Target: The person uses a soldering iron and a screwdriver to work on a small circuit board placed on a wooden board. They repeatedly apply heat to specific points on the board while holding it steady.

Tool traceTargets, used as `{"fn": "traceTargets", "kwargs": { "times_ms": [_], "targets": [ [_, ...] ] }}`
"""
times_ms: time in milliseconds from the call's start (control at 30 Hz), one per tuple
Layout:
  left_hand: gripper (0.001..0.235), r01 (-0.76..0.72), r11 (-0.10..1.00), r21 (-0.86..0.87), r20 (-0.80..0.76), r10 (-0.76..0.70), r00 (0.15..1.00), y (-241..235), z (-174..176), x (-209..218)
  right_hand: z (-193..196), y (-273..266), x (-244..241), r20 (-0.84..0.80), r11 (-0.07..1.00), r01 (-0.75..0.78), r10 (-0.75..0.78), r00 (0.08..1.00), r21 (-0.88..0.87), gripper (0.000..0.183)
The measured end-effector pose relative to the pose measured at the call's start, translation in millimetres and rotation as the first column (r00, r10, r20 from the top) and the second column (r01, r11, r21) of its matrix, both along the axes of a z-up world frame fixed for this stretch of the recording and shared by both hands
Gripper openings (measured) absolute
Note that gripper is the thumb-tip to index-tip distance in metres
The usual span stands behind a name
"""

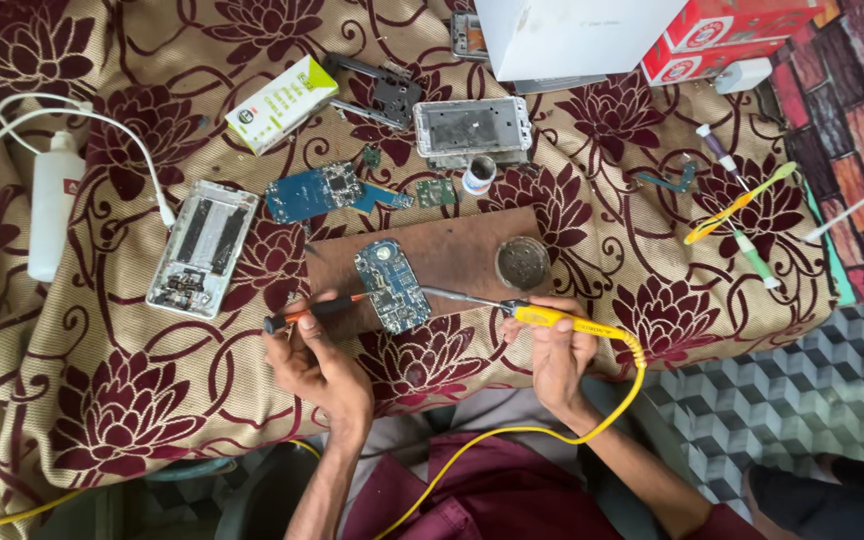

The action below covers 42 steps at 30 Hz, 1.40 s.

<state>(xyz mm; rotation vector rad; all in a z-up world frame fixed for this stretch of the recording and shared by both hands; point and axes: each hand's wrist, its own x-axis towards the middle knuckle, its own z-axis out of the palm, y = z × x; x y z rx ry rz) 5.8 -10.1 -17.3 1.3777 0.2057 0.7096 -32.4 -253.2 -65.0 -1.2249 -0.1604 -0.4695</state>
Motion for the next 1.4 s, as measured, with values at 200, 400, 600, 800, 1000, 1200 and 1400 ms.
{"fn": "traceTargets", "kwargs": {
  "times_ms": [200, 400, 600, 800, 1000, 1200, 1400],
  "targets": [
    [0.022, -0.005, 0.995, 0.100, -0.041, 0.009, 0.999, -2, 2, 2, 1, 2, -2, -0.004, 0.994, -0.052, 0.052, 0.999, -0.096, 0.033],
    [0.023, 0.023, 1.000, -0.016, 0.008, -0.023, 1.000, -2, 3, 1, 2, 3, -2, -0.036, 0.999, -0.017, 0.016, 0.999, -0.046, 0.033],
    [0.020, -0.009, 0.998, 0.060, 0.038, 0.006, 0.999, -2, -2, -4, -4, 0, -3, -0.031, 1.000, -0.004, 0.003, 1.000, -0.031, 0.032],
    [0.022, 0.020, 0.997, 0.075, 0.028, -0.022, 0.999, 1, -4, -5, -8, 3, -5, -0.013, 0.996, 0.057, -0.058, 0.998, -0.062, 0.029],
    [0.022, -0.007, 0.986, 0.165, -0.048, 0.015, 0.999, 1, -5, -8, -10, 4, -5, 0.027, 0.995, 0.089, -0.088, 0.996, -0.033, 0.027],
    [0.024, 0.013, 0.998, 0.057, 0.043, -0.015, 0.999, -1, -1, -8, -12, 4, -6, 0.016, 0.994, 0.101, -0.101, 0.995, -0.035, 0.026],
    [0.023, 0.017, 0.999, 0.030, 0.005, -0.018, 1.000, -1, 0, -9, -9, 3, -5, 0.014, 0.997, 0.059, -0.058, 0.998, -0.053, 0.024]
  ]
}}
